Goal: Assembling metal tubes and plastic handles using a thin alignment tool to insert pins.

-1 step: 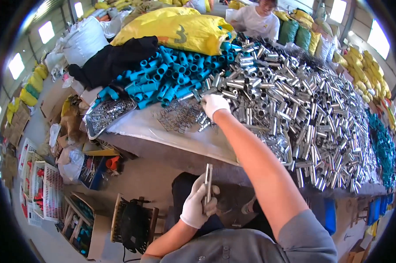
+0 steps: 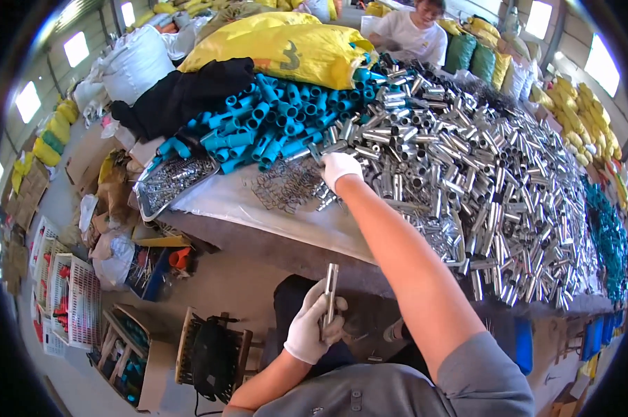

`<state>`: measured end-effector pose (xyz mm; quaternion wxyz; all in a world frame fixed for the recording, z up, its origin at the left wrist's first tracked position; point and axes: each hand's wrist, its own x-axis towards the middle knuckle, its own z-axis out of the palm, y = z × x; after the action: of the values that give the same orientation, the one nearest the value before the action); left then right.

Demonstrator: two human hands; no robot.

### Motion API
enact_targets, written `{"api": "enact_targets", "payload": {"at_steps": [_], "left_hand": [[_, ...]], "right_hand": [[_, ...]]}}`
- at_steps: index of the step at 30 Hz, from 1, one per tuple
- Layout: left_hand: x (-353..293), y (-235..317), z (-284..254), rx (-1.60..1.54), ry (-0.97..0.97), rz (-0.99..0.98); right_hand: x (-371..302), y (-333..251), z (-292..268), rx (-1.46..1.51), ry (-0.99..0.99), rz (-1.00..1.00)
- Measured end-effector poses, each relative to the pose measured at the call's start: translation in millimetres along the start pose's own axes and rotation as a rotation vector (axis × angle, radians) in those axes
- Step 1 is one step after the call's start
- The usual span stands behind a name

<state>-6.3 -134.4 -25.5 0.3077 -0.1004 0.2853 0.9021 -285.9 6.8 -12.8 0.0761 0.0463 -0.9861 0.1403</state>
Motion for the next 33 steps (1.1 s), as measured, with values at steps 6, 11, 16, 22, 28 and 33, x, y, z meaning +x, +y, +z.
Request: {"api": "enact_targets", "payload": {"at_steps": [6,11,16,22,28,33], "left_hand": [[7,12,-9,0.039,-0.054,0.129],[17,20,-6,0.062,-0.103,0.056],[25,6,-7,0.046,-0.163,0.009],[32,-9,17,0.123,-0.312,-0.183],[31,-34,28,0.199,-0.319,-0.304],[32,-57,44,0.214,-0.328,-0.358]], "right_hand": [[10,-8,-13,-0.158,-0.130,0.013],[-23,30,-51,0.045,0.118,-0.015],[-117,72,-100,0.467,0.022,-0.142],[-239,112,-142,0.874,-0.140,0.023],[-279,137,-160,0.363,-0.139,-0.084],[-231,189,-148,0.702,0.079,0.052]]}}
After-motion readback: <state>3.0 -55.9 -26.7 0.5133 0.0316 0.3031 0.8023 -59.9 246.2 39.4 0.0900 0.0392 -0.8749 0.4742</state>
